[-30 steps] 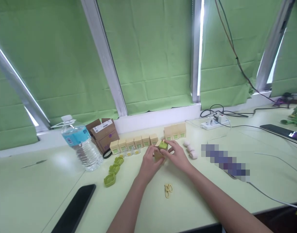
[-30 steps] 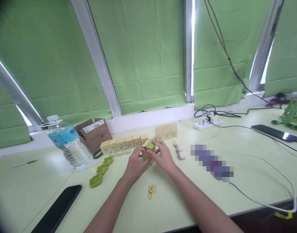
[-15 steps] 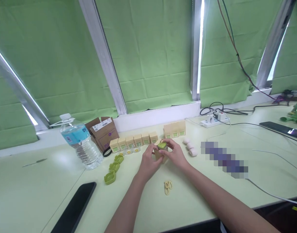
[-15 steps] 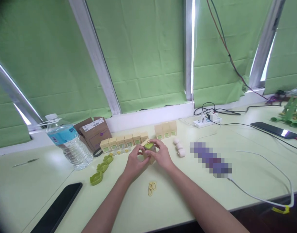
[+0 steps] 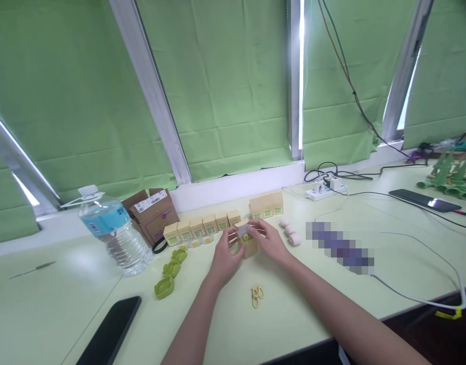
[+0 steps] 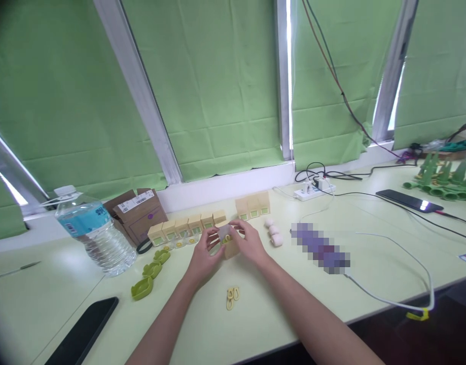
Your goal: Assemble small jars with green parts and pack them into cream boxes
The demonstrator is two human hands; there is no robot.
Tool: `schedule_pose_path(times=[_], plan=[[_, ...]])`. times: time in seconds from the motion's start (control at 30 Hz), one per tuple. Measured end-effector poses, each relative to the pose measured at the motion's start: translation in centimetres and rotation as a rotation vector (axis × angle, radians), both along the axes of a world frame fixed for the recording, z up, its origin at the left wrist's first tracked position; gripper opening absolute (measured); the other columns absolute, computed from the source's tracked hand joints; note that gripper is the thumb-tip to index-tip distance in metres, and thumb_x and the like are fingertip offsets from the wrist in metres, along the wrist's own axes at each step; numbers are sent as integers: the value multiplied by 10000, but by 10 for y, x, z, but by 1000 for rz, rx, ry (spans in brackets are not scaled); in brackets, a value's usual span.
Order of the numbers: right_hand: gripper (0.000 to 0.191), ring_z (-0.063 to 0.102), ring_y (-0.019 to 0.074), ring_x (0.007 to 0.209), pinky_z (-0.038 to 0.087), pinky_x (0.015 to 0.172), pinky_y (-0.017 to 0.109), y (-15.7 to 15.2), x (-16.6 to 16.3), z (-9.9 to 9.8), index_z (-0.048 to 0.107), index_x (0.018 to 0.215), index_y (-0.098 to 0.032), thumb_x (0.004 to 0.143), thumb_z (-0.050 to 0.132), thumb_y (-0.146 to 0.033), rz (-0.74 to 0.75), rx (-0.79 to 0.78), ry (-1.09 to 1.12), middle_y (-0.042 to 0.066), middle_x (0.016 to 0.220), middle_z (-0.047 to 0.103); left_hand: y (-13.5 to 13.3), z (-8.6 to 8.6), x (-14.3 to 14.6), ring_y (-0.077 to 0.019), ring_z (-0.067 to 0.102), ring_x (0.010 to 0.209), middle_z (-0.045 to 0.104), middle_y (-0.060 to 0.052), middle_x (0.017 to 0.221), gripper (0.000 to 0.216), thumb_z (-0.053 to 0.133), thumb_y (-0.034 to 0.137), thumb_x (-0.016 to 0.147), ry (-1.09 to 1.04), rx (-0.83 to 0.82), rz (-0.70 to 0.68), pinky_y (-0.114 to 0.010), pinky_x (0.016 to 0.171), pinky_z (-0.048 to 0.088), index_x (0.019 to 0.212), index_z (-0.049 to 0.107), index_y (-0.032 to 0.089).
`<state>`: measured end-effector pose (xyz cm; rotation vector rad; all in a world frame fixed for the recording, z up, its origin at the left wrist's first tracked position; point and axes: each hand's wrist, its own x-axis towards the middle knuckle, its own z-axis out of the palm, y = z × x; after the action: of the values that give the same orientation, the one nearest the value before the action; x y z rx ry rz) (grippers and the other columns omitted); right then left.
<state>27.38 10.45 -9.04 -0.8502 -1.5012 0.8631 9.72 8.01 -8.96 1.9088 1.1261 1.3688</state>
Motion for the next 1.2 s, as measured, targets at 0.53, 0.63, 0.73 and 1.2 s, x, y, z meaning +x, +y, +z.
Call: schedule_pose_path(times=[0.53,0.63,0.73,1.2], plan=[[240,612,199,992,464,889,357,-6,4,2,480,1019,-245,945,495,-473,68,-42,-14,42,1127,632,13,1,-6,-188,623,944,675,-65,1018,329,676,464,798,-299,-201,31,-307,823,514,980,642,192],[273,608,202,953,457,894,356,-7,4,3,523,941,-234,960,456,-497,46,-23,-38,27,1027,663,13,2,-6,-177,623,895,677,-51,969,310,696,449,776,-315,-217,44,-290,789,512,942,649,191],[357,610,217,1016,461,931,360,-6,5,3,627,988,-227,968,421,-517,73,-1,-57,41,1063,682,12,2,-7,-178,631,890,680,-46,946,297,696,447,771,-332,-236,36,-299,810,508,904,640,187],[191,606,178,850,501,840,342,-2,-2,-2,620,1003,-231,856,571,-343,109,-26,-61,4,882,629,12,-5,-4,-191,628,929,660,-59,960,252,667,413,839,-139,-157,-31,-324,872,486,899,618,174]])
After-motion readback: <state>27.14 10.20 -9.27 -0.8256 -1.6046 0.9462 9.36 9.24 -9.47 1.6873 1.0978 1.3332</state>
